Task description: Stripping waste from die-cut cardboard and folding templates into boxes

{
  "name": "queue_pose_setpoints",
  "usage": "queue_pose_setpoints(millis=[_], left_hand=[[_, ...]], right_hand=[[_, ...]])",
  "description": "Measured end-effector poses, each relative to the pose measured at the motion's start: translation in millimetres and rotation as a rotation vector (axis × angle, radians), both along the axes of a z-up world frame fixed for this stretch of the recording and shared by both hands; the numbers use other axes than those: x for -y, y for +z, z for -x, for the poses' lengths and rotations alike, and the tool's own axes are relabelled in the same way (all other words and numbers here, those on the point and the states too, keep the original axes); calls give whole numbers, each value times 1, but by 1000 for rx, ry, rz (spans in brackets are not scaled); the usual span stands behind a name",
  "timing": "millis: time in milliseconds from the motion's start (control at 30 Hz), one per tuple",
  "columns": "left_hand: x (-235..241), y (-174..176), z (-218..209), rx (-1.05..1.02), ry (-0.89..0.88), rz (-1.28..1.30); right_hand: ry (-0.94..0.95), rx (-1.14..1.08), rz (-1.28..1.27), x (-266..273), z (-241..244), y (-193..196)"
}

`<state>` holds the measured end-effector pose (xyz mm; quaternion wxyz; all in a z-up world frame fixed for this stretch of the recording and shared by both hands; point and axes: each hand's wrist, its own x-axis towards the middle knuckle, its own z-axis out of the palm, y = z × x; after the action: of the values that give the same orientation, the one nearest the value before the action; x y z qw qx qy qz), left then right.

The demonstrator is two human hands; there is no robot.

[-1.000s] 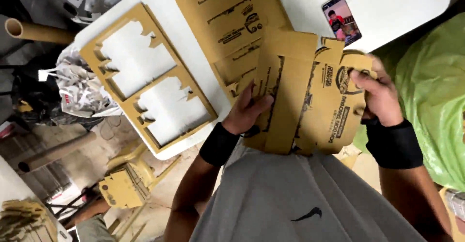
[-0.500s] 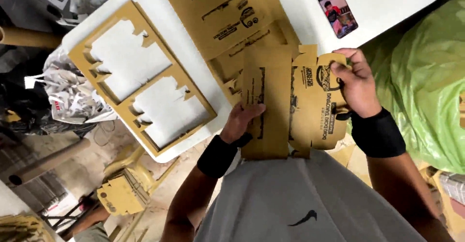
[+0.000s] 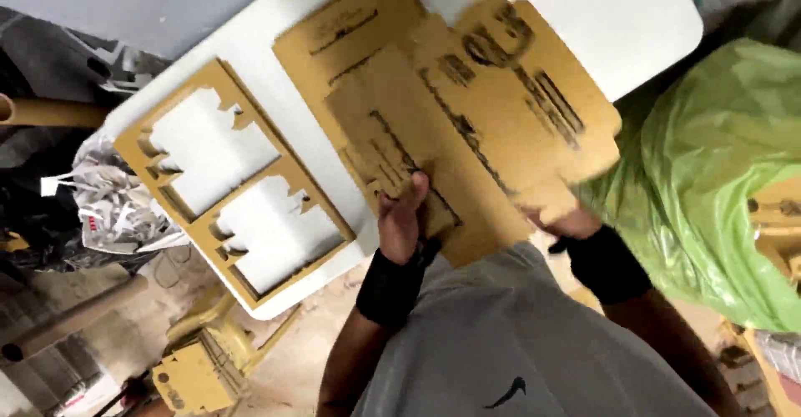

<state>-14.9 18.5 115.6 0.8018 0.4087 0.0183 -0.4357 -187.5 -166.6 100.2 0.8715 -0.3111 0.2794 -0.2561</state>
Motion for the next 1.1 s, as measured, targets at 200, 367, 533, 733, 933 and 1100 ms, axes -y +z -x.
queue_pose_setpoints(millis=[200,367,533,733,933,1100], left_hand=[[91,13,38,-17,270,-559],[180,-13,48,79,331,-420],[225,-62,85,148,407,-283],[239,-37,65,279,44,-209],[152,-127,61,470,316,-595],[63,-193,94,808,-83,-1431]], right_hand=[[315,205,168,12,-9,-6],[98,-182,167,92,-21,-5],[93,-244,161,189,-9,-24],[241,-306,1094,389,17,-123],[419,32,332,509,-76,-58],[692,-407,558,574,-129,-83]])
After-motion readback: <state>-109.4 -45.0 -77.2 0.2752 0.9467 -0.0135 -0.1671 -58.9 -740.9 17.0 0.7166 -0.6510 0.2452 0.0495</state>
